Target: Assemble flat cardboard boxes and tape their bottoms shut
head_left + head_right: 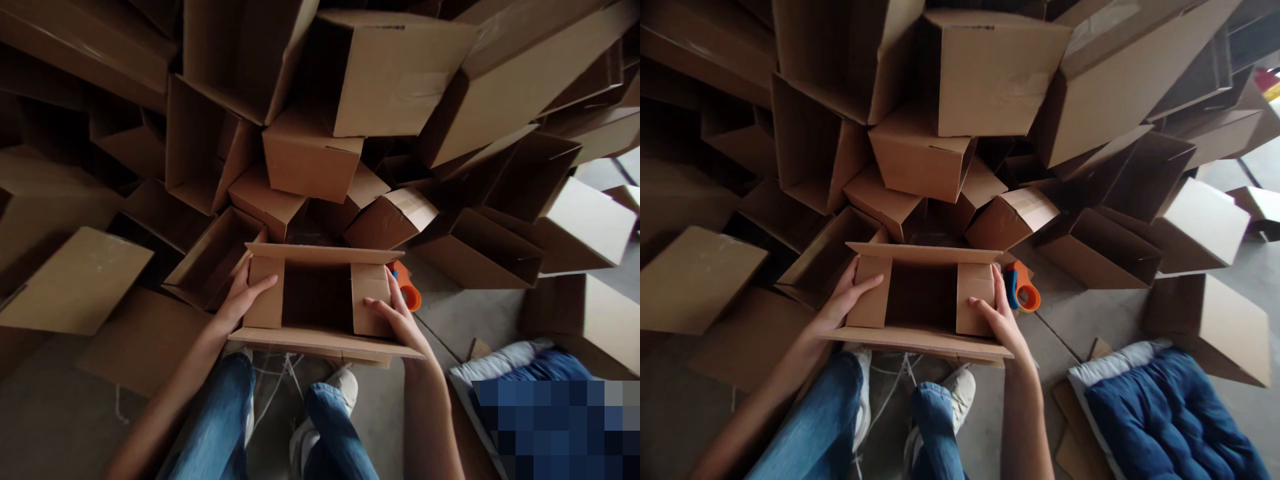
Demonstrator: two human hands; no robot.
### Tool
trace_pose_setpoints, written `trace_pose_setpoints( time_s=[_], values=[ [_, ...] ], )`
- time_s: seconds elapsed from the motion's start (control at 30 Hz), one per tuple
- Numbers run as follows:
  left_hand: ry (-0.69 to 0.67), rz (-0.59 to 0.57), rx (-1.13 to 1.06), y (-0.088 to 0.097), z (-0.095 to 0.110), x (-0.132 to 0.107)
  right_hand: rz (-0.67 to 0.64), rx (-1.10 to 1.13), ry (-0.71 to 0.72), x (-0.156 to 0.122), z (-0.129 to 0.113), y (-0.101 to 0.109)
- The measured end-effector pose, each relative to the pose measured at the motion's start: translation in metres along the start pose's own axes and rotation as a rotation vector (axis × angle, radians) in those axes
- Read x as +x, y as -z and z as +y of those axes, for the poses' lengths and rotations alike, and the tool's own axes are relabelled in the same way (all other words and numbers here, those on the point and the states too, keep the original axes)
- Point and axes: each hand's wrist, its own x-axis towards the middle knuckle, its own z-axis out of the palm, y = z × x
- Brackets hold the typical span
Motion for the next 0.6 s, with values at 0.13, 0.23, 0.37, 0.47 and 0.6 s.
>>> trace_pose_setpoints(
  time_s=[0.13, 0.23, 0.37, 0.47, 0.6],
  values=[
    [0.007, 0.009, 0.006, 0.000, -0.001, 0.001, 0.075, 0.096, 0.034, -0.005, -0.003, 0.008],
    [0.019, 0.011, 0.006, 0.000, -0.002, 0.002, 0.169, 0.070, 0.100, -0.020, -0.016, 0.011],
    [0.008, 0.010, 0.003, 0.001, -0.003, 0.002, 0.306, -0.083, 0.201, -0.052, -0.046, 0.004],
    [0.005, -0.002, 0.006, 0.001, -0.003, 0.001, 0.312, -0.430, 0.342, -0.075, -0.069, -0.008],
    [0.020, -0.003, -0.004, 0.001, -0.002, 0.000, 0.262, -0.890, 0.501, -0.091, -0.081, -0.027]
  ],
)
